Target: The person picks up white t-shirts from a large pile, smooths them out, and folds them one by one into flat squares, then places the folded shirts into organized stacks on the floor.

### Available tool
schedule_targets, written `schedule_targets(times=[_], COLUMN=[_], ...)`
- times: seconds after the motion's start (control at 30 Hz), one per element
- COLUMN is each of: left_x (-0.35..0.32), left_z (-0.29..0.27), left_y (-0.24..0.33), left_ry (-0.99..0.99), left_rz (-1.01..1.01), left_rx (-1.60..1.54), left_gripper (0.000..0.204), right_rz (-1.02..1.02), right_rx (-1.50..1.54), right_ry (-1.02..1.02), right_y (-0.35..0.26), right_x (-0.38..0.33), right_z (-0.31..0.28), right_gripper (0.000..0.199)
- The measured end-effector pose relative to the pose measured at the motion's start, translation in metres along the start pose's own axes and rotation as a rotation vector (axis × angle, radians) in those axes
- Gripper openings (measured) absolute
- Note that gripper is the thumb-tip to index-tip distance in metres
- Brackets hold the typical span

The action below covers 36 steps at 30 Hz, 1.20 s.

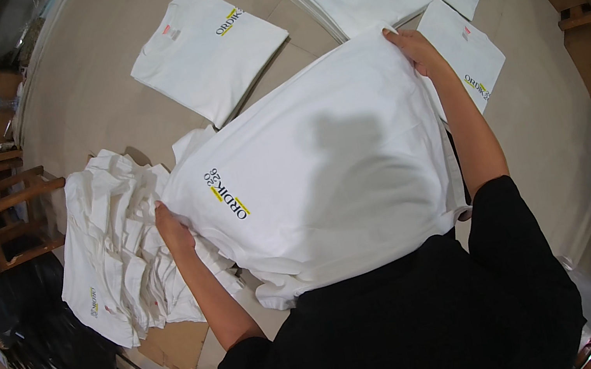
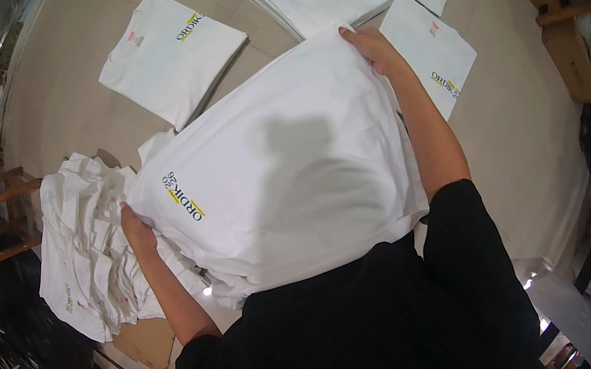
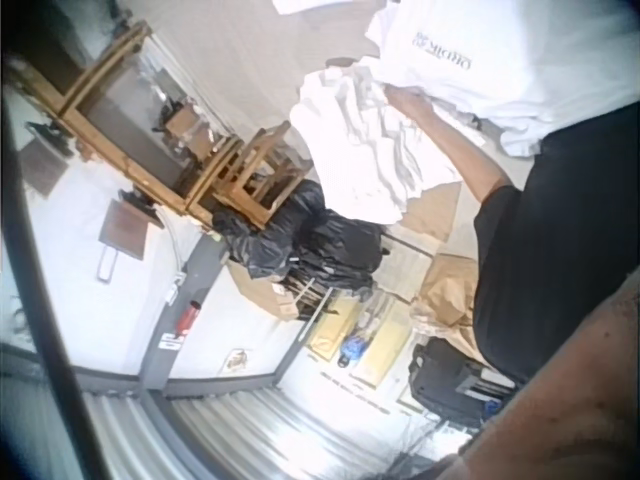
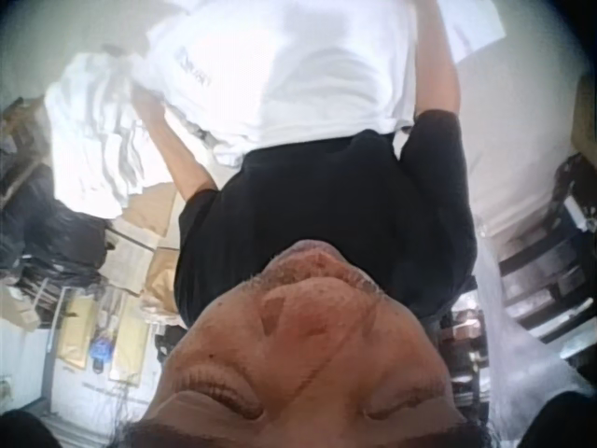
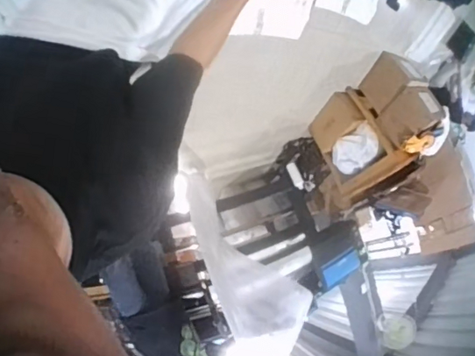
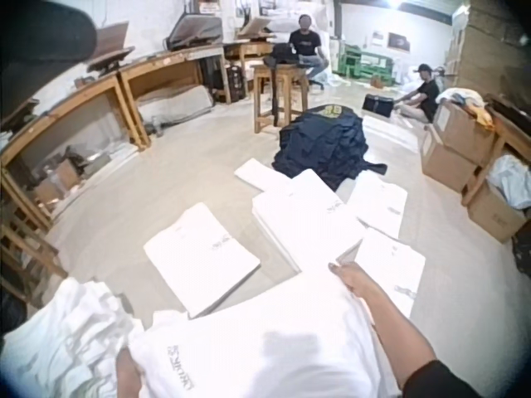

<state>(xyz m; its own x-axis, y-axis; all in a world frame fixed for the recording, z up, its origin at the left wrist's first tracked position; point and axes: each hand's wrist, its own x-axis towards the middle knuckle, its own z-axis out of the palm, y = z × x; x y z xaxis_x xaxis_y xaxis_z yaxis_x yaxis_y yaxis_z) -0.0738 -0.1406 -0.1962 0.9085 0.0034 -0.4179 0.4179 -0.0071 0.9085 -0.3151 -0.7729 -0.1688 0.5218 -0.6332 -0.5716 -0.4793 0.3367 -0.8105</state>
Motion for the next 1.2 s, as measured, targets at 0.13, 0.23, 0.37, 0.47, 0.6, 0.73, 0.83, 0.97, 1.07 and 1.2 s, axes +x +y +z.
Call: schedule_targets(times=[0.13, 0.23, 0.37, 0.47, 0.6, 0.73, 0.83, 0.97, 1.07, 1.2], left_x=[-0.011, -0.012, -0.012, 0.033, 0.049, 0.008, -0.05, -0.076, -0.078, -0.094], left_z=[0.017, 0.034, 0.048, 0.043, 0.079, 0.092, 0.08, 0.076, 0.06, -0.011], left_y=[0.05, 0.081, 0.16, 0.22, 0.348, 0.469, 0.526, 0.489, 0.416, 0.285], left_ry=[0.185, 0.291, 0.326, 0.244, 0.215, 0.19, 0.175, 0.269, 0.182, 0.175], left_rz=[0.249, 0.374, 0.407, 0.602, 0.718, 0.81, 0.85, 0.734, 0.694, 0.535], left_rx=[0.235, 0.488, 0.438, 0.543, 0.557, 0.458, 0.478, 0.58, 0.803, 1.059], left_gripper=[0.038, 0.046, 0.062, 0.064, 0.064, 0.064, 0.064, 0.066, 0.072, 0.066], right_rz=[-0.196, -0.383, -0.348, -0.467, -0.518, -0.68, -0.861, -0.822, -0.754, -0.644], right_rx=[0.068, -0.217, 0.011, -0.179, -0.097, -0.108, -0.17, -0.242, -0.219, -0.341], right_ry=[0.042, 0.131, 0.023, 0.124, 0.103, 0.155, 0.116, 0.197, 0.198, 0.235], right_y=[-0.04, -0.056, -0.124, -0.177, -0.284, -0.357, -0.391, -0.364, -0.293, -0.188], right_x=[-0.022, -0.027, -0.04, -0.038, -0.048, -0.097, -0.103, -0.122, -0.136, -0.153], right_z=[0.0, 0.006, -0.013, -0.015, -0.031, -0.037, -0.074, -0.088, -0.082, -0.078], right_gripper=[0.045, 0.044, 0.052, 0.054, 0.051, 0.048, 0.05, 0.05, 0.046, 0.045])
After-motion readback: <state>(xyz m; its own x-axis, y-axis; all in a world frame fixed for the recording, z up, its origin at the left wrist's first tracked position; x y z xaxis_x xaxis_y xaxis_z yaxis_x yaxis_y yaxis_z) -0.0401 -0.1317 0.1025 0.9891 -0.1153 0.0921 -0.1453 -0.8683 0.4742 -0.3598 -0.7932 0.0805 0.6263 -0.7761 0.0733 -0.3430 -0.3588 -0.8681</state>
